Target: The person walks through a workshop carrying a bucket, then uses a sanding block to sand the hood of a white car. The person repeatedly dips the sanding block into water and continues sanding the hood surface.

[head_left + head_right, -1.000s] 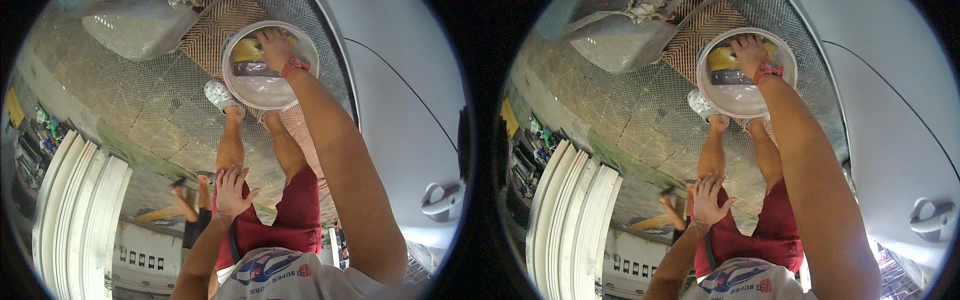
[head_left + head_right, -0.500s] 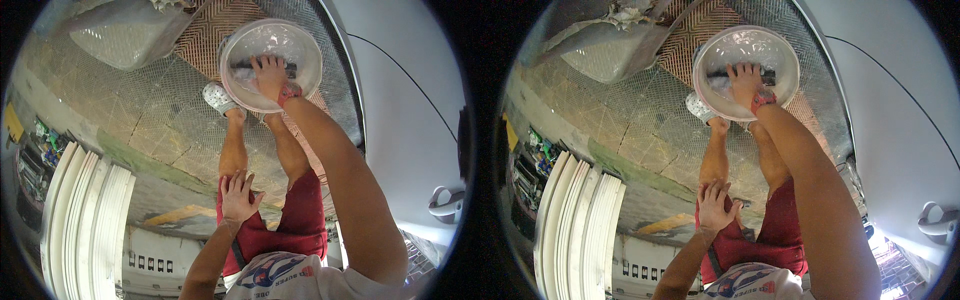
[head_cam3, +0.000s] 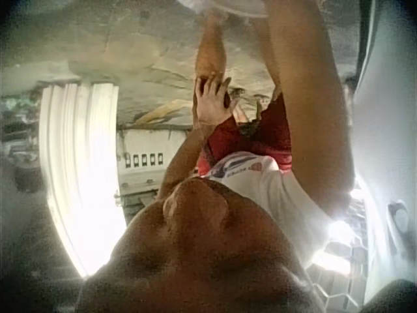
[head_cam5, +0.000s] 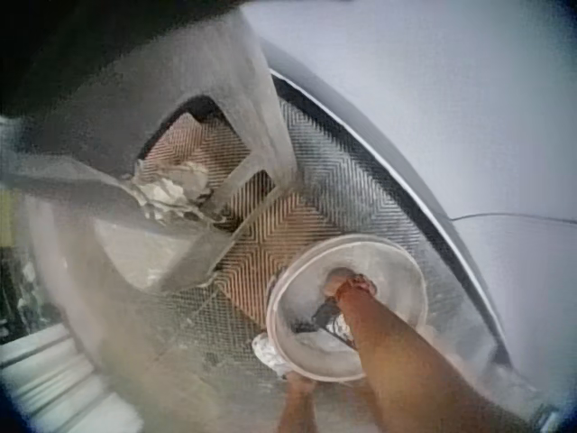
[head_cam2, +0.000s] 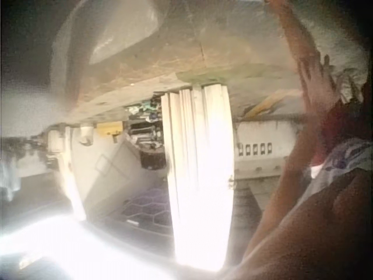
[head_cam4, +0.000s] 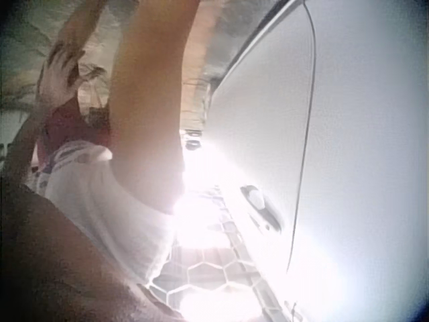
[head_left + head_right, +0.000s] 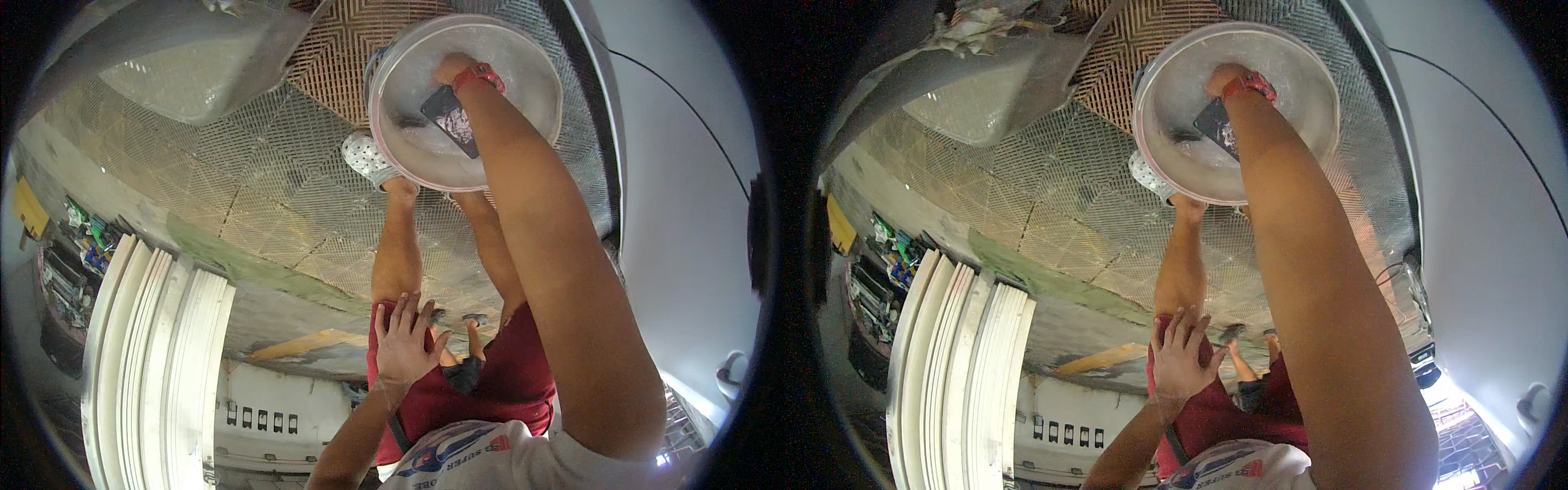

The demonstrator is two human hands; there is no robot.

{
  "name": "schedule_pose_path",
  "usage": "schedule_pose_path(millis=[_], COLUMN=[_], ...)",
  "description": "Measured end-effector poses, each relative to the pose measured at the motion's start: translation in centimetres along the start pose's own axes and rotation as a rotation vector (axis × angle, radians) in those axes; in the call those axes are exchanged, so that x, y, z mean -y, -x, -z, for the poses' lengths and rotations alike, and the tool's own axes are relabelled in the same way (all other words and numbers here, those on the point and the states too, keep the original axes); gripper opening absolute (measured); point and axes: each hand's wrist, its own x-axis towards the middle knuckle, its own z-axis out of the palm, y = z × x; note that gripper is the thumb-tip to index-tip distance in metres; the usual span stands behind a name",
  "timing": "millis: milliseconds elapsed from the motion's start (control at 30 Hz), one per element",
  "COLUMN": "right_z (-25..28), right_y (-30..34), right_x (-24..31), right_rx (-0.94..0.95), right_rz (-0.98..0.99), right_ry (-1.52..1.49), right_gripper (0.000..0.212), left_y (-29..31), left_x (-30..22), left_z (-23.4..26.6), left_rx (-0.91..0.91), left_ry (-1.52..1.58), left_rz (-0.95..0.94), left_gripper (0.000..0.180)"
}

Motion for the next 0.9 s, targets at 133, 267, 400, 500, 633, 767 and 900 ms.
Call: schedule_pose_path(millis=[133,267,400,500,633,767,900], right_z=[-0.8,-0.2,-0.6,1.7,2.7,3.8,1.7], right_y=[-0.8,1.8,8.2,14.9,18.0,21.2,19.8], right_x=[1.5,2.9,3.0,2.1,-0.2,0.0,0.7], right_rx=[0.102,0.064,-0.100,-0.156,-0.196,-0.062,-0.140], right_rz=[0.082,0.197,0.112,0.069,0.119,0.010,0.071], right_ry=[0.057,-0.084,-1.234,-2.037,-2.361,-2.538,-2.422], right_gripper=[0.045,0.047,0.046,0.041,0.045,0.045,0.047], left_y=[-0.1,-0.6,-0.2,-0.1,-0.1,0.2,0.3], left_x=[-0.2,-0.1,-0.6,-0.9,-0.9,-1.2,-1.0], left_z=[0.8,1.0,0.7,0.3,0.0,-0.4,-0.9], left_rx=[0.018,-0.005,-0.039,-0.034,-0.052,-0.034,-0.014], left_ry=[0.007,-0.011,-0.040,-0.027,-0.032,-0.044,-0.050], left_rz=[0.024,0.018,0.003,0.012,-0.010,0.019,0.020], left_gripper=[0.066,0.068,0.065,0.064,0.064,0.064,0.064])
